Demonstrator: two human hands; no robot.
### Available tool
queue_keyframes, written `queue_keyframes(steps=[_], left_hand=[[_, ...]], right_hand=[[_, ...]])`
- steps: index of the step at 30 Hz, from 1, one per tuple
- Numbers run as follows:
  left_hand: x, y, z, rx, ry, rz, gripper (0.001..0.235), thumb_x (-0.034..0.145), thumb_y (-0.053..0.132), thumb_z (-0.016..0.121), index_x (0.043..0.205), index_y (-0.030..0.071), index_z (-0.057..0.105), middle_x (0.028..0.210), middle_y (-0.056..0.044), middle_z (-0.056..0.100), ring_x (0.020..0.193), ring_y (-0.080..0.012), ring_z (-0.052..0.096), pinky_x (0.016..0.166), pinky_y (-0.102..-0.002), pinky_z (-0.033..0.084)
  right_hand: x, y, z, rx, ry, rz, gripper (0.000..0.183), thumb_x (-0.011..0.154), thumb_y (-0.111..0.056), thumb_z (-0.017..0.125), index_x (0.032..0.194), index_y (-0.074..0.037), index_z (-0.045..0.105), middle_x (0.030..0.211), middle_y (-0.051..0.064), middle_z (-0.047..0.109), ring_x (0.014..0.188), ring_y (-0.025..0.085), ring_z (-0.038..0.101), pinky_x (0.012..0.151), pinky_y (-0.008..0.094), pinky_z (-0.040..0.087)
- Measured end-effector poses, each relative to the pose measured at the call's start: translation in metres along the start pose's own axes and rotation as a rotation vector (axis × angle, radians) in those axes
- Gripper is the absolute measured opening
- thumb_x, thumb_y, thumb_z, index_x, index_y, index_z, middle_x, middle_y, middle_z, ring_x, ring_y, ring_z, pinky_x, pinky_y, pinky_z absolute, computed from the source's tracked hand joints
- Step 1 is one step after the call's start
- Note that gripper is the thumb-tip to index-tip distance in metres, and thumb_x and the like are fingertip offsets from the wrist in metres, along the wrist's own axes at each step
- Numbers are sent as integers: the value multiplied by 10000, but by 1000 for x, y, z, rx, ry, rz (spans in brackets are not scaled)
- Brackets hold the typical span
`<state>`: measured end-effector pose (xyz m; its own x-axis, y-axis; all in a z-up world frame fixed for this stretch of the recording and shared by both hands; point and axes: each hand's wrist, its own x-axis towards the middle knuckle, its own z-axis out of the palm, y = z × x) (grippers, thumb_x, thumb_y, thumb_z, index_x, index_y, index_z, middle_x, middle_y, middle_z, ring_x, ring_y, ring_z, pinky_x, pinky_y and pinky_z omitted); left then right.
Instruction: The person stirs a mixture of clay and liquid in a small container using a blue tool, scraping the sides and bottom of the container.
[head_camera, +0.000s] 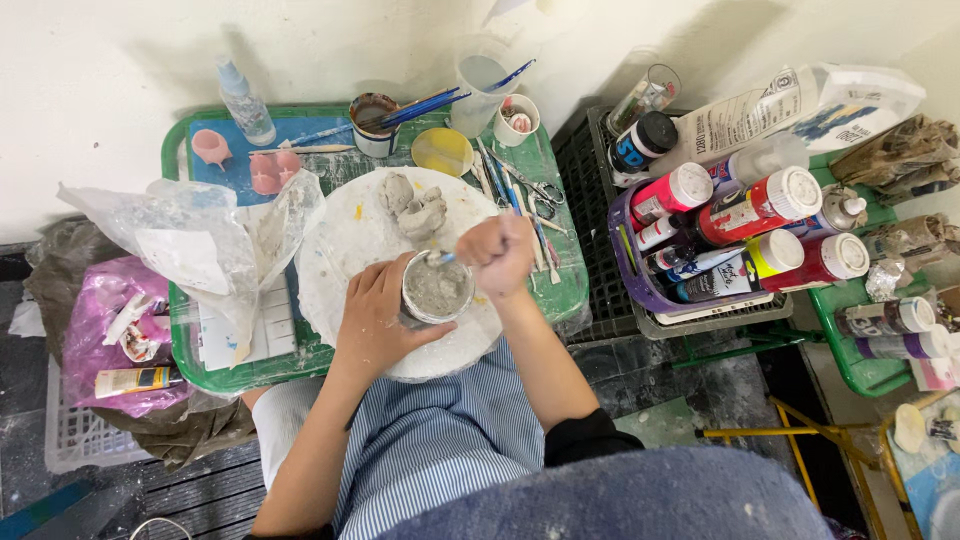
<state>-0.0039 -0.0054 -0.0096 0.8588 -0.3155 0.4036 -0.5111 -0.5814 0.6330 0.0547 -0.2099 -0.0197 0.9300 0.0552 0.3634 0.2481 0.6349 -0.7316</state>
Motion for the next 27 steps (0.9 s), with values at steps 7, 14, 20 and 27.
queue_keyframes(steps=[7, 14, 20, 27], left_hand=[[-1, -4, 1, 15, -41, -15, 1022, 613, 534, 884, 1403, 6, 507, 1247, -160, 662, 1234, -340, 557, 1045, -487, 389], [1, -1, -4, 6, -60, -25, 1045, 592, 532, 894, 1426, 46, 495, 1255, -157, 659, 1233, -337, 548, 1054, -487, 382], [4, -3, -5, -17, -85, -38, 1049, 575, 537, 892, 1423, 60, 497, 1257, -153, 655, 1235, -333, 559, 1061, -486, 380], [-3, -18, 4, 45, -54, 35, 973, 605, 559, 919, 1325, 41, 519, 1260, -171, 646, 1245, -363, 544, 1070, -483, 384]], right_hand=[[23, 12, 0, 157, 44, 339, 581, 1091, -448, 444, 618, -171, 252, 509, -43, 189, 426, 124, 162, 429, 321, 167], [55, 7, 19, 147, 120, 513, 584, 1069, -501, 465, 621, -192, 252, 506, -62, 187, 402, 103, 159, 393, 294, 156], [58, 11, 15, 179, 54, 615, 586, 1062, -509, 468, 614, -197, 257, 514, -70, 202, 408, 101, 182, 401, 292, 172], [16, 41, 22, -484, -493, 411, 501, 1047, -372, 537, 643, -77, 518, 567, 12, 476, 509, 146, 432, 488, 307, 333]])
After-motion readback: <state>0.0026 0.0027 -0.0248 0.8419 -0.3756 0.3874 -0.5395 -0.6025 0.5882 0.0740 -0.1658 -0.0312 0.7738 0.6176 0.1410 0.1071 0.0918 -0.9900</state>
